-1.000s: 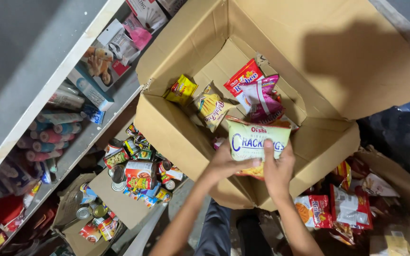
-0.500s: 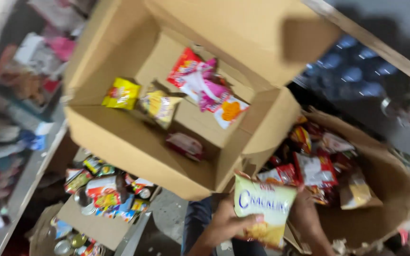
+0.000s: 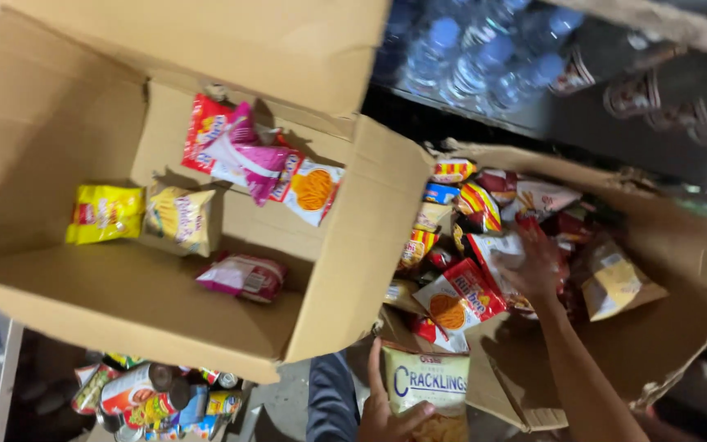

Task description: Picking up bags of snacks from a box and arranging them on shelves.

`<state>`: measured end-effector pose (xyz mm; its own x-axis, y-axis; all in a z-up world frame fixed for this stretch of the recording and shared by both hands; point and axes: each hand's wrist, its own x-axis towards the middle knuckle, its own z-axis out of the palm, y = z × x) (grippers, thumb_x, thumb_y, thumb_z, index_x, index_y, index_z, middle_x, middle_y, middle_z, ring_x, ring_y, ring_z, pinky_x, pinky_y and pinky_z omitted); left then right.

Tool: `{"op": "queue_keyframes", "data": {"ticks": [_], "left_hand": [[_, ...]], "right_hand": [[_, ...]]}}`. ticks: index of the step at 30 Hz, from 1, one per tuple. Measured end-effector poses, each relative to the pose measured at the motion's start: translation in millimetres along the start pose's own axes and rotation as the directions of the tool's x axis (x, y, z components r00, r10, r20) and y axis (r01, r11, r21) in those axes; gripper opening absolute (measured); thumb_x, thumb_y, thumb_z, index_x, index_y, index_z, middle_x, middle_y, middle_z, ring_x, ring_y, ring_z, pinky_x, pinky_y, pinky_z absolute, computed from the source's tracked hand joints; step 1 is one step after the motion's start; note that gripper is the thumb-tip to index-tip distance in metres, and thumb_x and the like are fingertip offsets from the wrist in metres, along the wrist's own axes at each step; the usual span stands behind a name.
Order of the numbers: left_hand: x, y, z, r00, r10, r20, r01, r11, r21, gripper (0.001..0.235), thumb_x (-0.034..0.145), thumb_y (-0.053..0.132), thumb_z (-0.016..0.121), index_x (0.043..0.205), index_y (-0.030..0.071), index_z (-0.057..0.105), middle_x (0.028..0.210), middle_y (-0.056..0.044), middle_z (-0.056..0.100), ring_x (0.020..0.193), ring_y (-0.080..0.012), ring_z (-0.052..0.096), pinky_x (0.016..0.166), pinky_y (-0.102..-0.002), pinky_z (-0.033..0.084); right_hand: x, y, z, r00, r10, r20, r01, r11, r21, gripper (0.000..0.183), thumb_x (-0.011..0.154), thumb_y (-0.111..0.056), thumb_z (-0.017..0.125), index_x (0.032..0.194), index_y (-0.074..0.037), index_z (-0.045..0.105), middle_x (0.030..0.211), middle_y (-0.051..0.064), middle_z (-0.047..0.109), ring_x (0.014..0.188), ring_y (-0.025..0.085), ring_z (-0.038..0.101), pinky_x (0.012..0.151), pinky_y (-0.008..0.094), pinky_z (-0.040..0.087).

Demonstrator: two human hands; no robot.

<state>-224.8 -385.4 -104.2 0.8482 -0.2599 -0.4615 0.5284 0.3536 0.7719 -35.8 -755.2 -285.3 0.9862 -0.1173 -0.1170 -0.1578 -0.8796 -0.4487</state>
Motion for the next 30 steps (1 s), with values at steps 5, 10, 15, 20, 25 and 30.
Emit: {"op": "queue_keyframes", "data": {"ticks": [5, 10, 15, 20, 25, 30], "left_hand": [[-1, -6, 11, 0.977, -0.135, -0.167, 0.129, 0.990, -0.050, 0.115, 0.080, 0.003, 0.078, 0.160, 0.014, -0.005, 0.138, -0.020, 0.058, 0.123, -0.0282, 0.063, 0.105, -0.042, 0.050], [-3, -18, 14, 0.972, -0.107, -0.211, 0.075, 0.985, -0.157, 0.109, 0.082, 0.000, 0.075, 0.160, 0.013, -0.001, 0.138, -0.021, 0.057, 0.122, -0.0280, 0.064, 0.104, -0.042, 0.052], [-8, -12, 14, 0.975, -0.036, -0.219, 0.027, 0.999, -0.045, 0.103, 0.086, 0.001, 0.073, 0.160, 0.008, 0.002, 0.140, -0.022, 0.056, 0.125, -0.0274, 0.063, 0.106, -0.041, 0.051], [-9, -1, 11, 0.934, -0.164, -0.317, 0.126, 0.982, -0.137, 0.106, 0.082, 0.000, 0.073, 0.159, 0.012, 0.002, 0.135, -0.021, 0.058, 0.121, -0.0270, 0.064, 0.102, -0.041, 0.052], [-9, -6, 7, 0.921, -0.168, -0.351, 0.151, 0.986, -0.078, 0.107, 0.082, 0.000, 0.073, 0.161, 0.013, 0.002, 0.134, -0.022, 0.060, 0.119, -0.0273, 0.066, 0.101, -0.041, 0.054], [-11, -15, 9, 0.918, -0.151, -0.366, 0.120, 0.987, -0.106, 0.105, 0.083, 0.000, 0.074, 0.158, 0.009, 0.002, 0.134, -0.022, 0.060, 0.117, -0.0282, 0.066, 0.100, -0.042, 0.055]], "right_hand": [[20, -108, -34, 0.843, -0.067, 0.534, 0.296, 0.887, -0.355, 0.094, 0.069, -0.066, 0.080, 0.152, -0.034, 0.051, 0.165, 0.006, 0.034, 0.151, 0.045, 0.021, 0.108, 0.088, 0.012], [-50, -49, -16, 0.724, -0.013, 0.690, 0.465, 0.748, -0.474, 0.071, 0.076, -0.064, 0.073, 0.140, -0.040, 0.054, 0.153, -0.009, 0.040, 0.149, 0.025, 0.031, 0.112, 0.071, 0.027], [-99, -25, -55, 0.705, -0.057, 0.706, 0.531, 0.703, -0.473, 0.034, 0.091, -0.036, 0.066, 0.124, -0.034, 0.062, 0.159, -0.009, 0.038, 0.142, 0.022, 0.035, 0.110, 0.069, 0.031], [-108, 28, -66, 0.814, -0.001, 0.581, 0.527, 0.423, -0.737, 0.047, 0.090, -0.023, 0.067, 0.134, -0.009, 0.059, 0.125, 0.020, 0.060, 0.119, 0.029, 0.062, 0.095, 0.061, 0.052], [-73, 76, -84, 0.961, 0.274, 0.038, -0.260, 0.942, -0.212, 0.024, 0.108, -0.023, 0.069, 0.123, -0.006, 0.060, 0.117, 0.020, 0.070, 0.092, 0.035, 0.071, 0.084, 0.048, 0.060], [-43, 67, -33, 0.943, 0.300, -0.142, -0.229, 0.899, 0.374, 0.072, 0.093, -0.021, 0.061, 0.155, 0.002, 0.032, 0.148, 0.027, 0.051, 0.105, 0.041, 0.068, 0.082, 0.051, 0.057]]}}
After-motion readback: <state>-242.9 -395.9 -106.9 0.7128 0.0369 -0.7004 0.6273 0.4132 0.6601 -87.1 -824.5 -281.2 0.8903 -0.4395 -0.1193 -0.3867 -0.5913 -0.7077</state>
